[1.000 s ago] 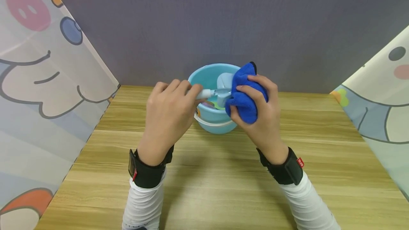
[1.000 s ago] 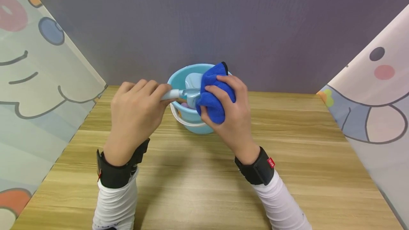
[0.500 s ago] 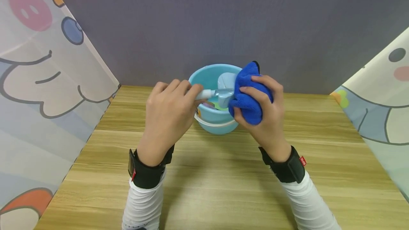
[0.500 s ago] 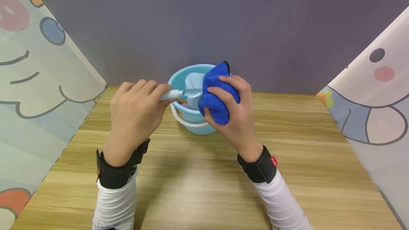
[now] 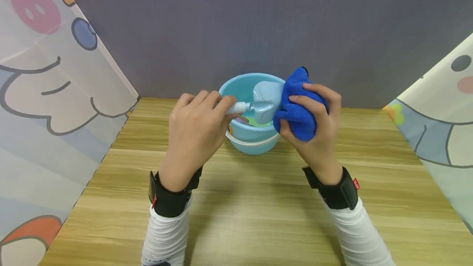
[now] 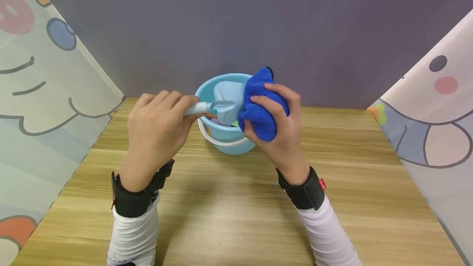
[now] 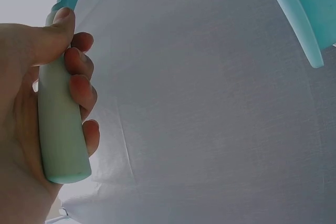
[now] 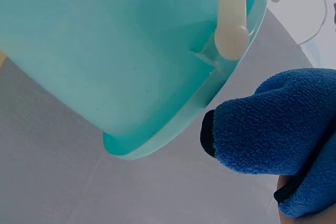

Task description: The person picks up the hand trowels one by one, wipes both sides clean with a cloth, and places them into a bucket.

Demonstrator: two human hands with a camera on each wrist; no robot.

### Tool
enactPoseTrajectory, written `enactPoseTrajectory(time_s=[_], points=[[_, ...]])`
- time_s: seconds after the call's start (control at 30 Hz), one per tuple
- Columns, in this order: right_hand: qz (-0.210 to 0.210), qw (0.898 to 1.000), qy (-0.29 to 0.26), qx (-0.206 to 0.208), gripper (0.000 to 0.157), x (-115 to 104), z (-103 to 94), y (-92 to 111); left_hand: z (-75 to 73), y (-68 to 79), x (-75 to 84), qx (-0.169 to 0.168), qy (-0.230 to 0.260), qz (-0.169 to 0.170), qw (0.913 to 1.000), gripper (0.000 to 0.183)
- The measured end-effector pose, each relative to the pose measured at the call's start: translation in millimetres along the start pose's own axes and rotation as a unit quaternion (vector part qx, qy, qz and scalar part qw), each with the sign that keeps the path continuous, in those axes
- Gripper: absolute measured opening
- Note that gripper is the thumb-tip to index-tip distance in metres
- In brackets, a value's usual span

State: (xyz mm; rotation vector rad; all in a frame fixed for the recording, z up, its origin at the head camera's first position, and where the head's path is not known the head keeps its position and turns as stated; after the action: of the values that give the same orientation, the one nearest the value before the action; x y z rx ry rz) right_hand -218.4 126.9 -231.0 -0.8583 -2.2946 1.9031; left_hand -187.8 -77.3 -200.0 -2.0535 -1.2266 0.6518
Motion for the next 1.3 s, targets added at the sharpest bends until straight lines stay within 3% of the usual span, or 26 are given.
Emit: enactPoseTrajectory(time_s=[0.6, 1.0, 1.3], points=[[0.004, 1.0, 0.015, 0.002, 0.035, 4.6, -3.7, -3.4, 2.8, -2.9, -5.0, 0.005, -0.008, -0.007, 0.9999, 0.013], [0.015, 0.999, 0.032, 0.001, 0.035, 8.4, -7.9, -5.1, 2.1, -3.2, -6.1, 0.018, 0.01, -0.018, 0.9996, 0.02], [0.071, 0.993, 0.09, -0.015, 0.035, 27.0, -14.8, -6.5, 18.2, -3.5, -18.7, -0.017, 0.038, -0.047, 0.998, 0.03]])
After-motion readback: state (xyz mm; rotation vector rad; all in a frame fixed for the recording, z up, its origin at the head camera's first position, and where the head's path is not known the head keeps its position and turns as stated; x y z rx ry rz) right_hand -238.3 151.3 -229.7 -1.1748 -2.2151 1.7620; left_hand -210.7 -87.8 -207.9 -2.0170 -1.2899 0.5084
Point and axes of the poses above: each hand's wrist, its own y-axis away from the middle knuckle, its own z-axis out of the palm, x = y × z, the point moved 7 cm from there along -y, towards the middle knuckle, and after that the axes turned 7 degrees about -x, right-handed, at the moved point
